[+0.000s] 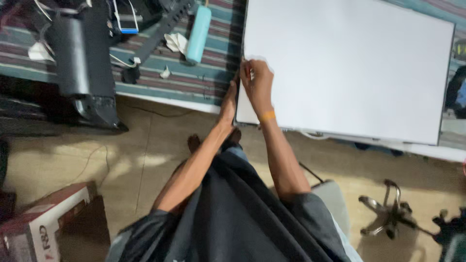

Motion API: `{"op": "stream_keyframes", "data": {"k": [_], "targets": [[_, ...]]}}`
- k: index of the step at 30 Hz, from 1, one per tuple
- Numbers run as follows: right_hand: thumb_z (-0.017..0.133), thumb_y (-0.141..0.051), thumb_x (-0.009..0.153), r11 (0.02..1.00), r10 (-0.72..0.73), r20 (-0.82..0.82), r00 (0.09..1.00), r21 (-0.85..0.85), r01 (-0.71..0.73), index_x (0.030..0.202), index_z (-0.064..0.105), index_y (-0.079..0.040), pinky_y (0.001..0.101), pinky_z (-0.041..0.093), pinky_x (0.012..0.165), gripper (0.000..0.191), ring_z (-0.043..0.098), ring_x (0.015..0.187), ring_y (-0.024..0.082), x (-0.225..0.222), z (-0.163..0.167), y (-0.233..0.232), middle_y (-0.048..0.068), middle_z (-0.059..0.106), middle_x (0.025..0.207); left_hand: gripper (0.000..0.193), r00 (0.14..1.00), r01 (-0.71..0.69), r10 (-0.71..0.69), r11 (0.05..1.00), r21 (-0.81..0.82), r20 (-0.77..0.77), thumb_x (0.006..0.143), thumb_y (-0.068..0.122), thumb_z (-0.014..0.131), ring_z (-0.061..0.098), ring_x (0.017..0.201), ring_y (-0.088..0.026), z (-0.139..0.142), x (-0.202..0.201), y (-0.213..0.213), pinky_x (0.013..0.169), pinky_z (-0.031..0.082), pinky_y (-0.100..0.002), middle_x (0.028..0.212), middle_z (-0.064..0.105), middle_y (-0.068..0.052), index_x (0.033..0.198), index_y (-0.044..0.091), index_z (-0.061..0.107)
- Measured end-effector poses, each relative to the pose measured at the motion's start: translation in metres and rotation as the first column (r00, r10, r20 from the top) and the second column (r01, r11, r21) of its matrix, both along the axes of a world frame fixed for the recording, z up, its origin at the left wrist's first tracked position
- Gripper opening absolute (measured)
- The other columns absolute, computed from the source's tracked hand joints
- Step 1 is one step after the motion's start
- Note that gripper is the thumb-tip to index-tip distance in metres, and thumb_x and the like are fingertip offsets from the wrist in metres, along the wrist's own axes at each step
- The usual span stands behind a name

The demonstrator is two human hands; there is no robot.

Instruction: The person uses a small screwdriver to pry open the bezel of a flat-screen monitor or TV. They work along the edges, releasing clips and separating the frame from the screen panel.

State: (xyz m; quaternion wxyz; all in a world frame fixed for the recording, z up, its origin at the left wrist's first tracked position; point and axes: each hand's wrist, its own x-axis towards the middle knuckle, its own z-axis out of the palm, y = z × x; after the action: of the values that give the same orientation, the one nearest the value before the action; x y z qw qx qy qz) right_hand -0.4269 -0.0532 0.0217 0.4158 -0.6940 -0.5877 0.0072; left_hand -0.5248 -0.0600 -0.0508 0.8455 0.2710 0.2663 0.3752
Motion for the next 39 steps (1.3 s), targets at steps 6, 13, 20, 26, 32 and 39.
{"op": "stream_keyframes", "data": {"k": [6,13,20,26,32,39], "targets": [[0.074,0.009,0.085,1.0,0.021,-0.059,0.998,0.018,-0.02,0.093,0.066,-0.001,0.0336,0.051,0.067,0.016,0.061,0.075,0.025,0.012,-0.009,0.023,0.012,0.064,0.083,0.071,0.99,0.019,-0.026,0.999,-0.051,-0.135,0.105,0.057,0.039,0.035,0.15,-0.02,0.009,-0.005,0.004,0.12,0.028,-0.035,0.166,0.036,-0.003,0.16,0.014,0.038],[0.073,0.004,0.095,0.971,-0.059,-0.294,0.954,0.205,0.123,0.113,0.072,-0.003,0.0272,0.055,0.073,0.02,0.064,0.084,0.012,0.014,-0.007,-0.007,0.011,0.071,0.107,0.074,0.965,0.012,-0.008,1.0,0.014,-0.263,0.104,0.061,0.044,0.032,0.149,-0.017,-0.007,0.0,0.007,0.12,0.027,-0.034,0.166,0.032,-0.004,0.16,0.015,0.035],[0.076,0.002,0.094,0.989,-0.03,-0.393,0.919,0.119,0.083,0.113,0.074,-0.001,0.0273,0.058,0.08,0.02,0.069,0.089,0.013,0.02,0.022,-0.05,0.011,0.074,0.111,0.043,0.744,-0.231,0.501,0.814,0.534,-0.442,0.11,0.04,0.061,0.071,0.095,-0.015,0.022,-0.007,0.042,0.084,0.06,-0.03,0.105,0.072,-0.007,0.13,0.002,0.067],[0.077,0.002,0.091,0.988,0.137,-0.36,0.923,0.115,-0.101,0.111,0.073,-0.001,0.0294,0.061,0.084,0.021,0.074,0.098,0.018,0.021,0.039,-0.048,0.014,0.075,0.113,0.041,0.967,0.126,-0.009,0.884,0.451,-0.253,0.098,0.026,0.069,0.067,0.079,-0.009,0.079,-0.012,0.069,0.067,0.054,-0.024,0.094,0.068,-0.003,0.133,0.005,0.061],[0.076,0.003,0.092,0.951,0.308,-0.376,0.874,0.136,-0.276,0.11,0.073,0.0,0.0321,0.059,0.09,0.019,0.073,0.104,0.022,0.025,0.041,-0.05,0.013,0.075,0.115,0.023,0.98,0.01,0.047,0.959,0.285,-0.193,0.1,0.02,0.069,0.073,0.074,-0.013,0.057,-0.014,0.061,0.066,0.062,-0.028,0.087,0.074,-0.007,0.109,-0.001,0.07],[0.072,0.0,0.094,0.951,0.245,-0.607,0.756,-0.001,-0.308,0.106,0.076,-0.002,0.0269,0.06,0.077,0.012,0.072,0.096,0.014,0.033,0.034,-0.065,0.013,0.075,0.115,0.018,0.905,-0.148,0.22,0.965,0.215,-0.364,0.098,0.017,0.072,0.069,0.063,-0.012,0.036,-0.04,0.052,0.055,0.059,-0.027,0.079,0.07,-0.005,0.1,0.0,0.07]]}}
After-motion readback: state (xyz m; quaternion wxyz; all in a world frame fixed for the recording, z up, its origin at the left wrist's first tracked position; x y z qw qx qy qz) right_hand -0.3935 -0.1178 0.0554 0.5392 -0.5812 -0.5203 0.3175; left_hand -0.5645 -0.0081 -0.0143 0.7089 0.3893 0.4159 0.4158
